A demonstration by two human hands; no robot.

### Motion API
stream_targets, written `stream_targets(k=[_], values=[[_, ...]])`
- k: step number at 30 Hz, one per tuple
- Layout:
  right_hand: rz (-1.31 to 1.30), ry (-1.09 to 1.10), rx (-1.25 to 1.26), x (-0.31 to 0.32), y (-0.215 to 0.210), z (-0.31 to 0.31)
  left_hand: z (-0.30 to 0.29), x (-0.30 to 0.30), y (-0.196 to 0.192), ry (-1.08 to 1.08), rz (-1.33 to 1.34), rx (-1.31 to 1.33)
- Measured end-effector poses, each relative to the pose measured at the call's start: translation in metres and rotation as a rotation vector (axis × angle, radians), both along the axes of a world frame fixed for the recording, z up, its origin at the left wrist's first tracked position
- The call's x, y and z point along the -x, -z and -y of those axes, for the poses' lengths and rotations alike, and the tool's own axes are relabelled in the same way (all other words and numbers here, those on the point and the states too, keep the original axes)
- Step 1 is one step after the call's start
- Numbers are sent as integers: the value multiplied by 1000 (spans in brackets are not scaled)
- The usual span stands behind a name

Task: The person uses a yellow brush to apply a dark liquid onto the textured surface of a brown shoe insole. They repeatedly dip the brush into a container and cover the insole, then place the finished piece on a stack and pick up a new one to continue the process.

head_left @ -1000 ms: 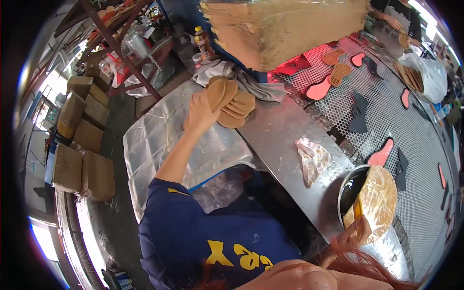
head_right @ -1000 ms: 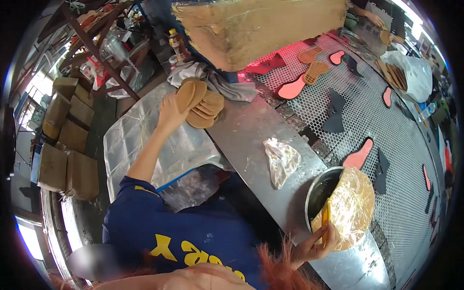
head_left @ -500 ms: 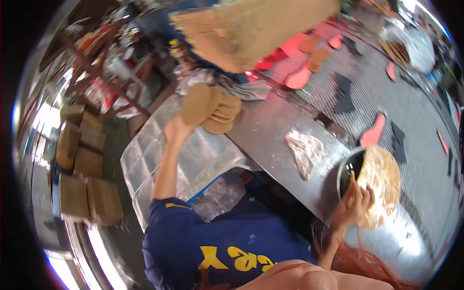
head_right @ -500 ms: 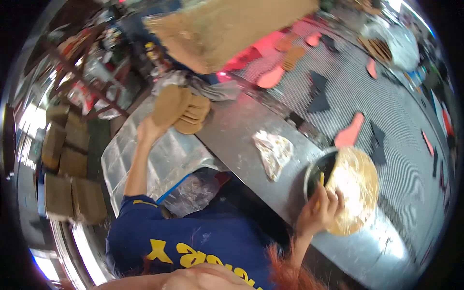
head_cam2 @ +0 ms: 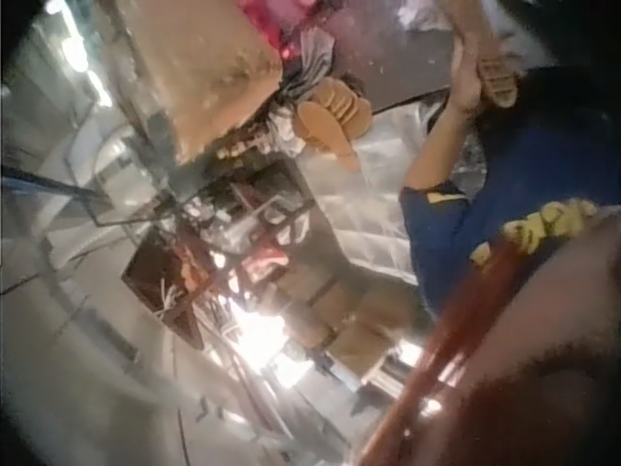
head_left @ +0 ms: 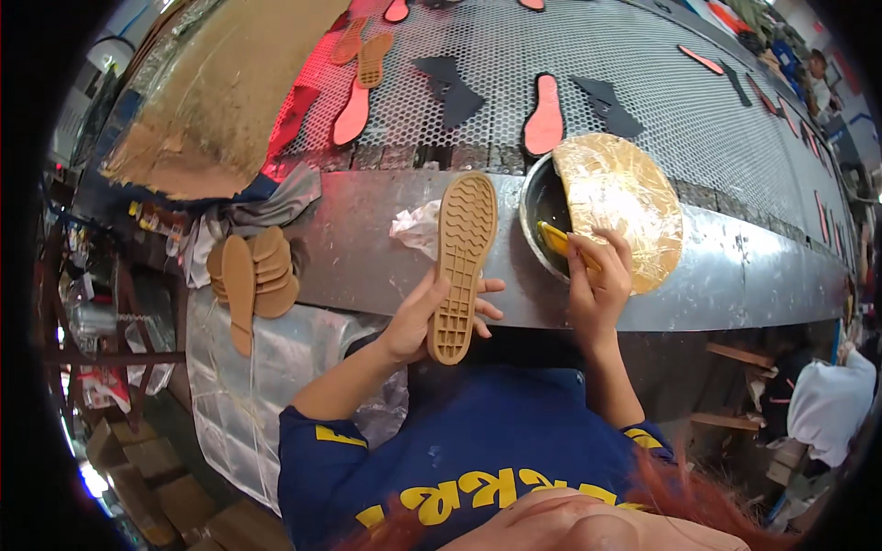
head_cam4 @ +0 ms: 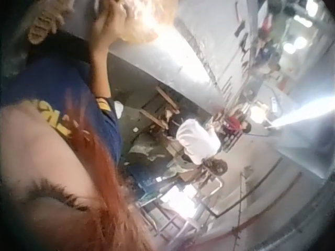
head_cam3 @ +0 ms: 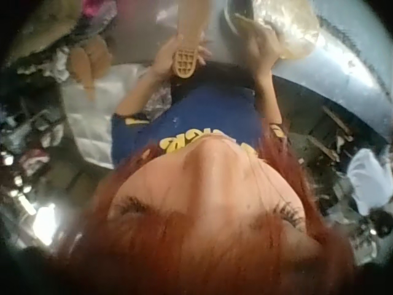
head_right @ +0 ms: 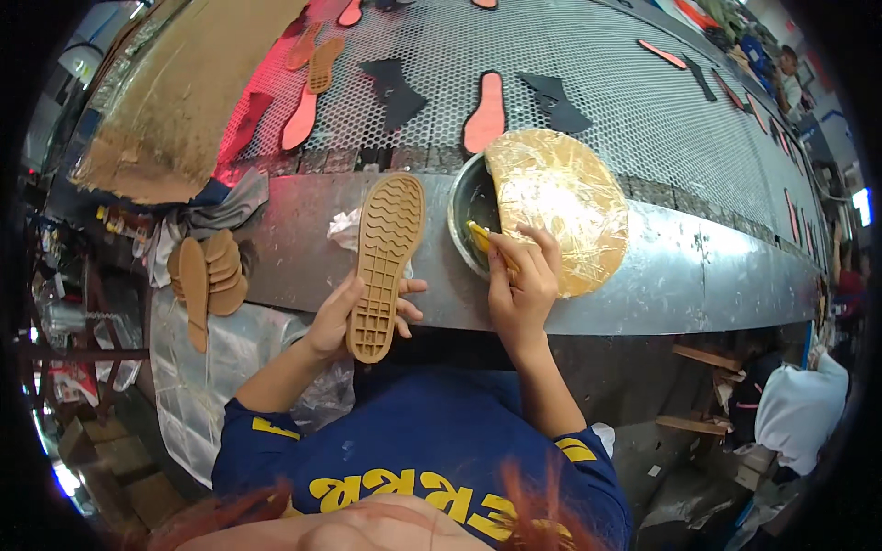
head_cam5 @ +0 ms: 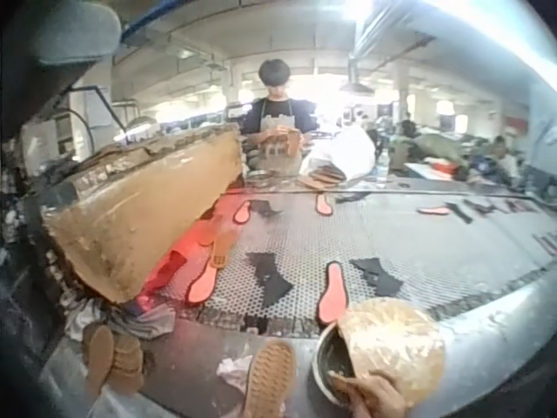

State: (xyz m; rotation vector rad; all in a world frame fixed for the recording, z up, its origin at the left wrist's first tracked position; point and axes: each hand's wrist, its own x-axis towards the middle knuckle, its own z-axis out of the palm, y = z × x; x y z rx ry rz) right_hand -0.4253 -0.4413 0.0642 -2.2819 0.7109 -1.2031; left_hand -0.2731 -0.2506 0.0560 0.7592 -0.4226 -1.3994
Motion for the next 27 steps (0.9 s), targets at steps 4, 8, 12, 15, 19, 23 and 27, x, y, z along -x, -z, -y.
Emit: stream_targets(k=[4,8,12,15,19,23,27], values=[[97,-51,-345,6,3,-1,1,-4,17,-2,-210,130],[338,-155,-858,9,6,1,1,-13,22,25,-396,179],[672,-259,-952,10,5,8,2,-18,19,47,-453,261],[838,-371,-905,4,2,11,-1,-20,18,104,-476,332],[801,-414,-723,-15,-16,3,-3,-18,20,175,-408,354],[726,-431,-420,-35,-27,-11,-3,-19,16,207,-348,311],[498,-354,-90,-44,-22,-20,-3,-18,16,213,-358,344]])
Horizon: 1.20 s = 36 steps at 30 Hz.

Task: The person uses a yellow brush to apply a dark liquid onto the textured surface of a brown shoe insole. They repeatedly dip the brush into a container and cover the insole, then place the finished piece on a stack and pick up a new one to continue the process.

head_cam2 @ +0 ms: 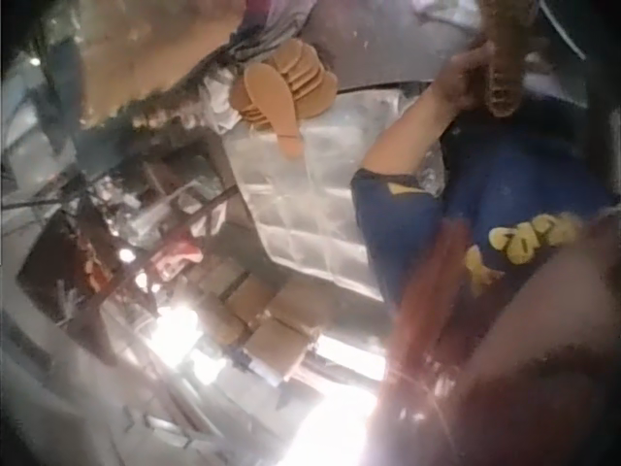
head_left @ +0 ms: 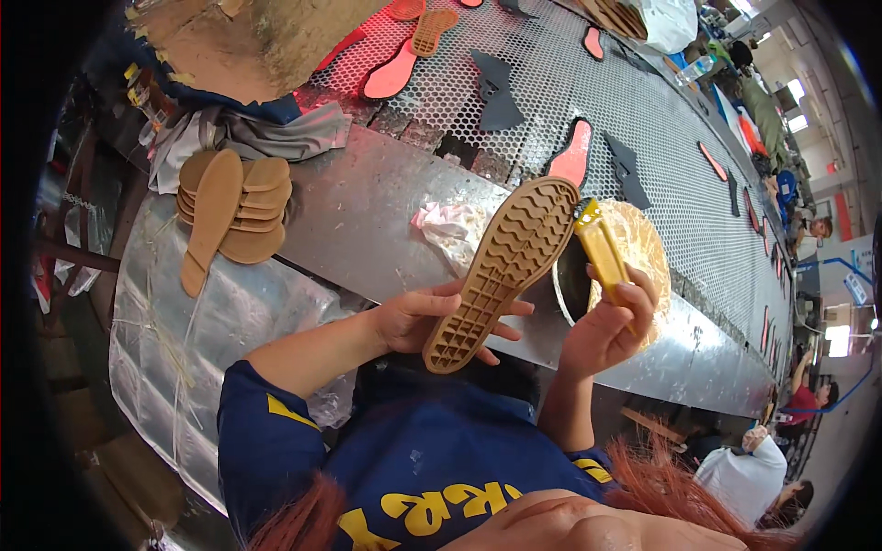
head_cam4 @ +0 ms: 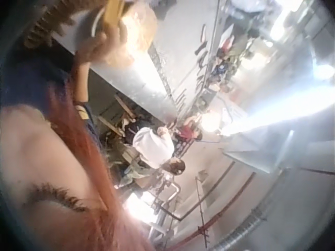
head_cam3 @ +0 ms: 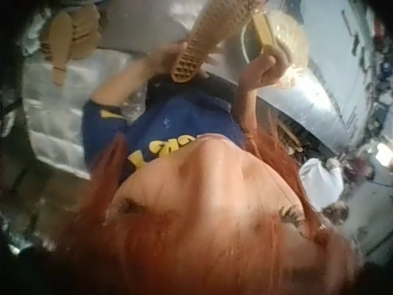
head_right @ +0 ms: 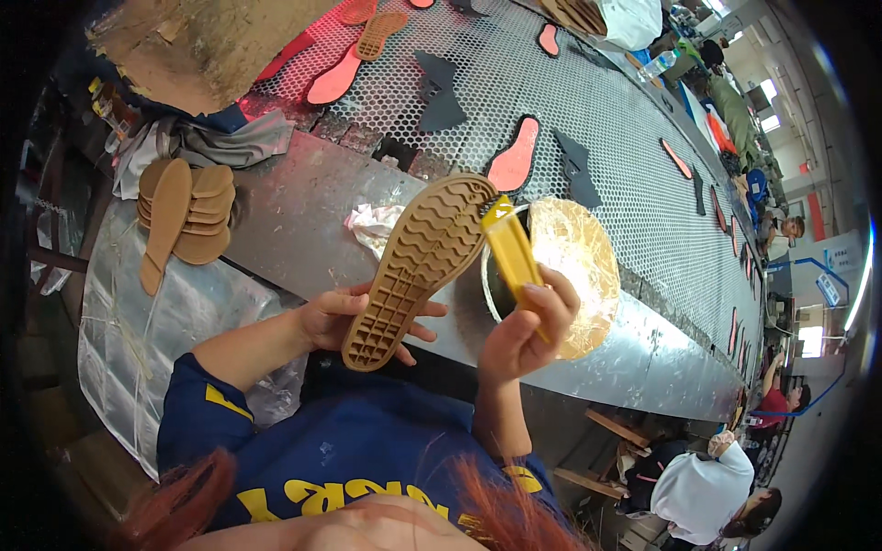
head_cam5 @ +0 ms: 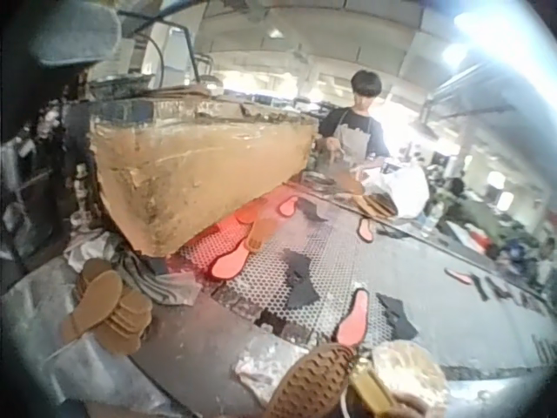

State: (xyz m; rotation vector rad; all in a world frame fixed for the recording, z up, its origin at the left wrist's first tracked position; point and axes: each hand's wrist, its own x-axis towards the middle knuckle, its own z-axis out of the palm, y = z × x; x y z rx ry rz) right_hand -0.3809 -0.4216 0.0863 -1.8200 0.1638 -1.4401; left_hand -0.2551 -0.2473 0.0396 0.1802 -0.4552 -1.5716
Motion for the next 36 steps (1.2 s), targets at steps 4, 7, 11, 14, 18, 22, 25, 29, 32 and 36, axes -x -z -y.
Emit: stream_targets(k=[4,7,11,14,18,22,25,29,32,36], values=[[-109,91,71,-3,4,-8,-1,2,1,19,16,7],[-124,112,87,-7,0,-13,-1,2,0,37,42,0],[-195,120,174,-6,-4,-17,-2,2,1,49,103,-1],[-226,104,215,-5,-7,-21,-3,2,1,47,103,-3],[-191,30,96,-3,0,-31,-3,3,1,52,99,10],[-233,15,133,-1,-5,-36,-4,2,2,48,100,28],[-255,-3,159,1,-6,-37,-4,2,2,43,104,61],[-256,-40,158,4,-1,-38,-5,1,3,46,81,61],[-284,-75,146,7,1,-41,-6,1,4,46,47,57],[-316,-151,136,12,5,-43,-8,0,8,42,27,21]])
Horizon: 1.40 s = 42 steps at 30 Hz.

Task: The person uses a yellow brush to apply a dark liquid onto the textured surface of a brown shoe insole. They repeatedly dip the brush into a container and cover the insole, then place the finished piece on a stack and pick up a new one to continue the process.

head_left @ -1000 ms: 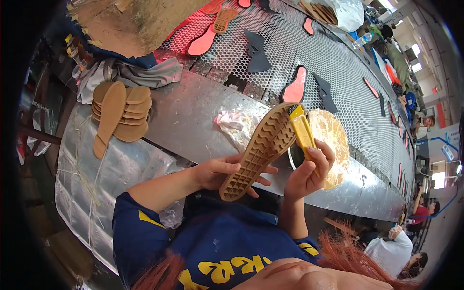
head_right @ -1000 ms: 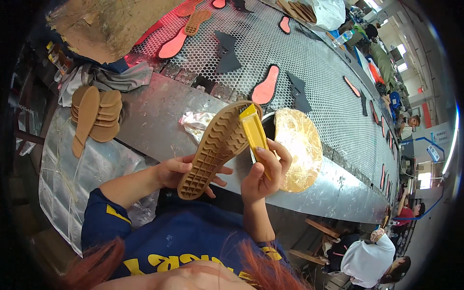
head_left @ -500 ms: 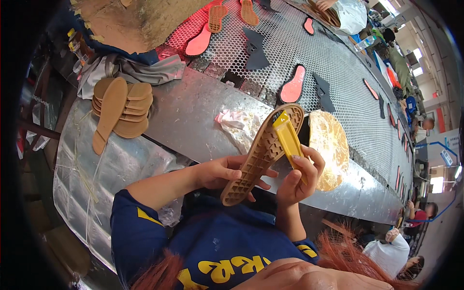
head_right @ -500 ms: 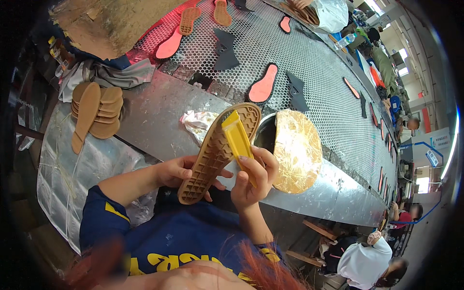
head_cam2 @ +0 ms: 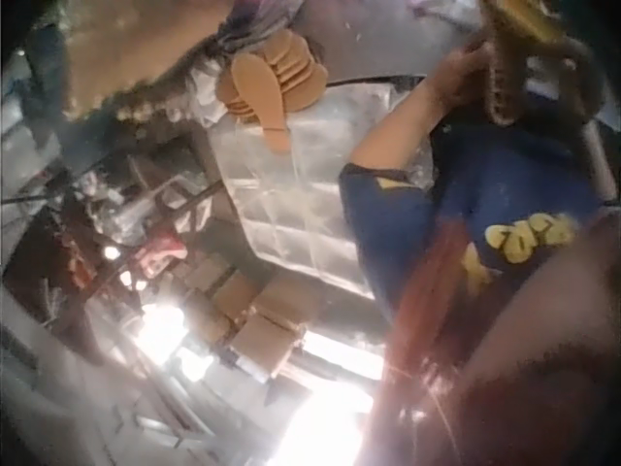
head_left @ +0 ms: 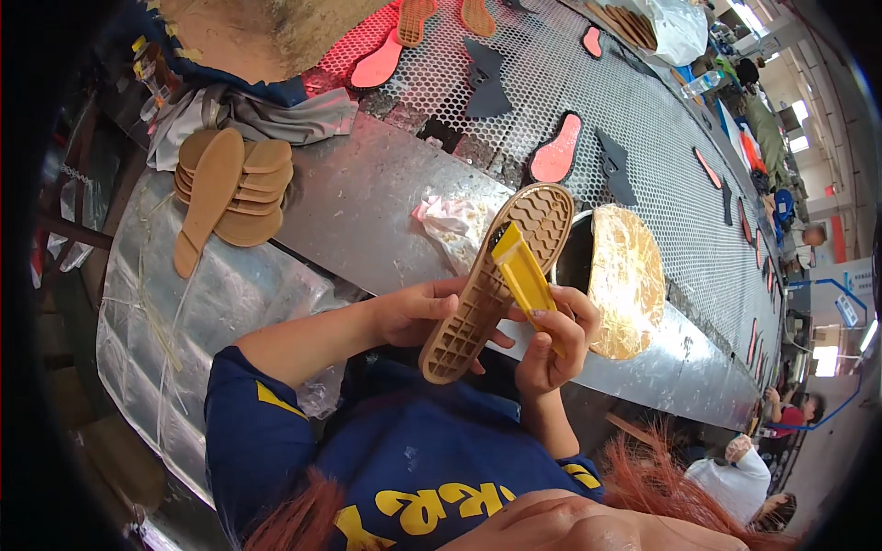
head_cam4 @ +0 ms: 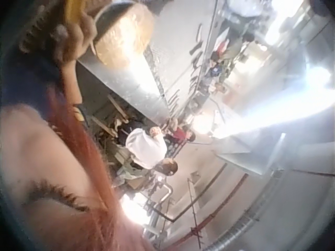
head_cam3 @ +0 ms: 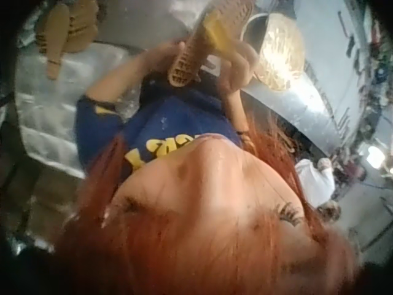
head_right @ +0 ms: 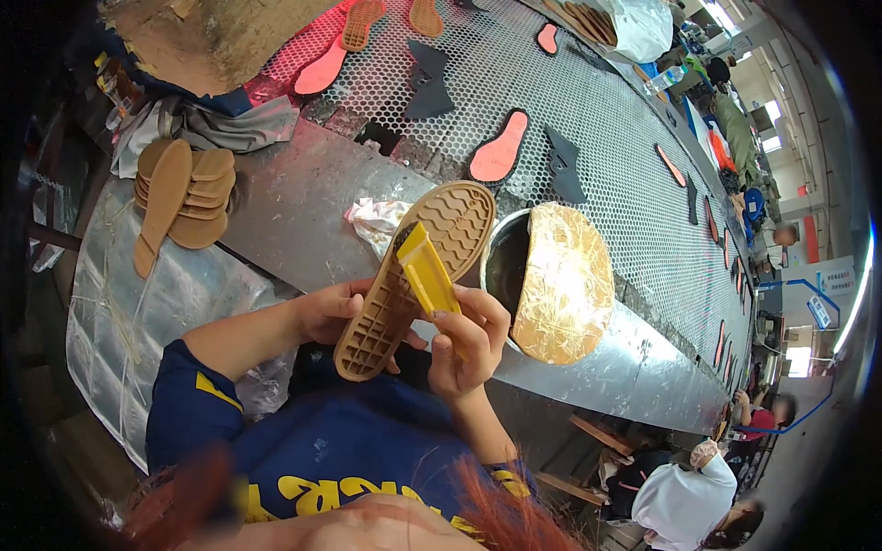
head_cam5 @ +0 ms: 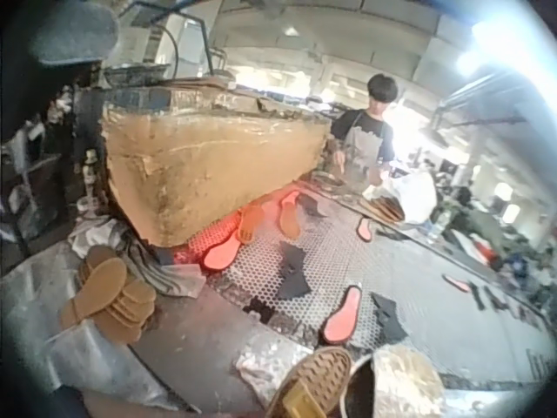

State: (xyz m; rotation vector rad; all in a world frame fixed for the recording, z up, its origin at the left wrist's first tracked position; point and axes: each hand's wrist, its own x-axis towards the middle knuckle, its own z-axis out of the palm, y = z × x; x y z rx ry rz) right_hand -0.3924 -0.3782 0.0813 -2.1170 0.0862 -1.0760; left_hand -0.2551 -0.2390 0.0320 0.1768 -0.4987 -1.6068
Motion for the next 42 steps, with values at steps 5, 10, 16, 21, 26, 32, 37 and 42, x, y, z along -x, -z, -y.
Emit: stream_targets(k=[5,10,16,21,26,32,37,42], values=[[-16,-66,-25,5,5,-3,1,-1,0,-32,-7,-11],[-24,-103,-46,8,5,-10,0,-3,6,-45,-59,-40],[-56,-160,-46,16,6,-14,4,-4,-3,-85,-105,-24],[-35,-244,-77,19,4,-15,6,-3,-4,-134,-121,-44],[-42,-290,-63,25,-1,-17,7,-4,-6,-177,-113,-48],[-44,-350,-89,28,-5,-18,8,-5,-2,-193,-102,-58],[-83,-355,-157,33,-2,-17,7,-6,-1,-176,-121,-64],[-50,-415,-189,30,2,-11,7,-6,0,-177,-126,-52]])
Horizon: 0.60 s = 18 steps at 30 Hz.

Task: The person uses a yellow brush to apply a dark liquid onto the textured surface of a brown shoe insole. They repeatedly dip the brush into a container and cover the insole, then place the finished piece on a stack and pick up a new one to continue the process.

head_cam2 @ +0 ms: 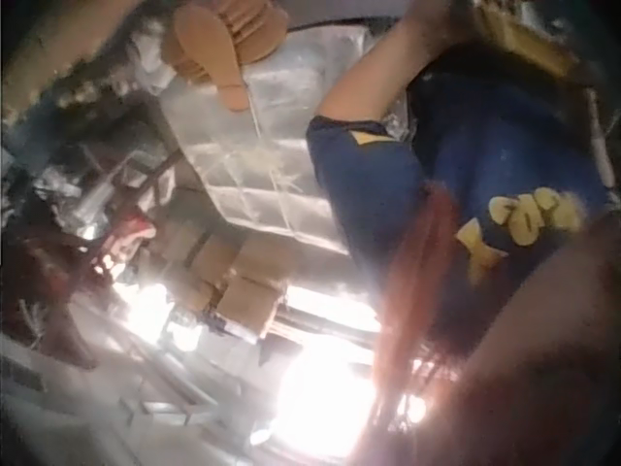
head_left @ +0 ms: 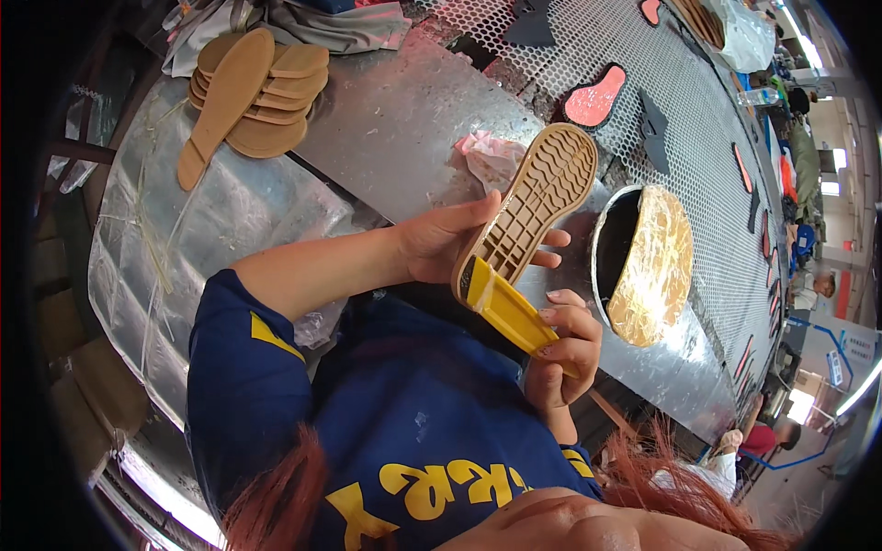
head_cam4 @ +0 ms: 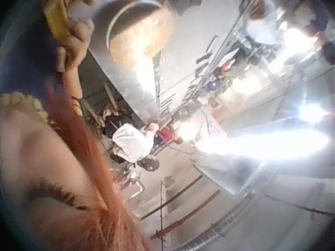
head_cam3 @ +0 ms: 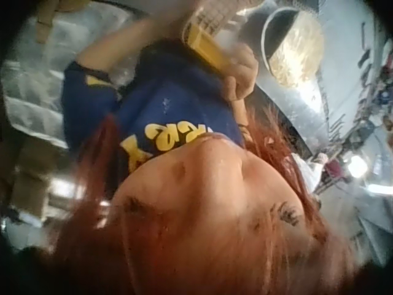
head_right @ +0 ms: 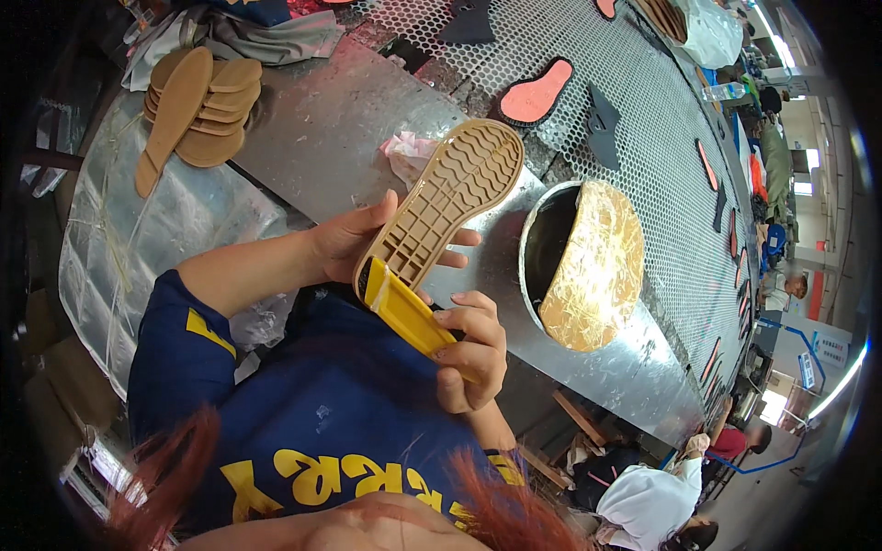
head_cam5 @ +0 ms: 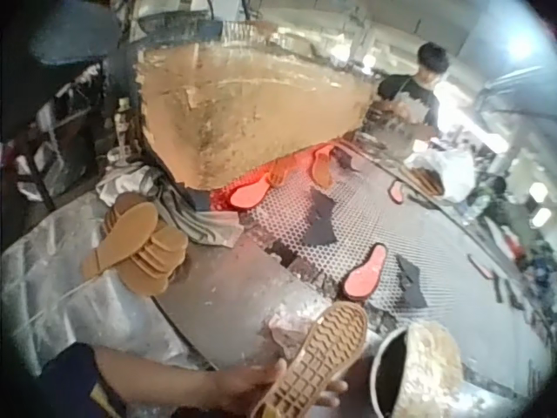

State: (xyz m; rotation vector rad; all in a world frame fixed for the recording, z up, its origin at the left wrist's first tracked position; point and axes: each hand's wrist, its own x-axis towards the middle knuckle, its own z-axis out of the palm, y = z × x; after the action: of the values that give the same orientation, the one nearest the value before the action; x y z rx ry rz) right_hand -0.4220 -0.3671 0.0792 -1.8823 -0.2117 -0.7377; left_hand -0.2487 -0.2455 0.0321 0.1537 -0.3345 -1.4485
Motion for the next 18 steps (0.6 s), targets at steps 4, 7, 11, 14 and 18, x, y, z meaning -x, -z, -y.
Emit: stream_targets(k=[4,7,11,14,18], values=[[-125,26,-272,0,-3,-2,1,0,2,0,-9,-15],[-188,6,-421,0,-3,3,2,1,3,10,11,-35],[-241,-61,-509,-10,-11,12,3,3,3,-7,-39,-32],[-283,-88,-553,-15,-11,20,4,5,4,-6,-58,-14],[-277,-135,-568,-26,-16,23,5,5,5,16,27,-34]])
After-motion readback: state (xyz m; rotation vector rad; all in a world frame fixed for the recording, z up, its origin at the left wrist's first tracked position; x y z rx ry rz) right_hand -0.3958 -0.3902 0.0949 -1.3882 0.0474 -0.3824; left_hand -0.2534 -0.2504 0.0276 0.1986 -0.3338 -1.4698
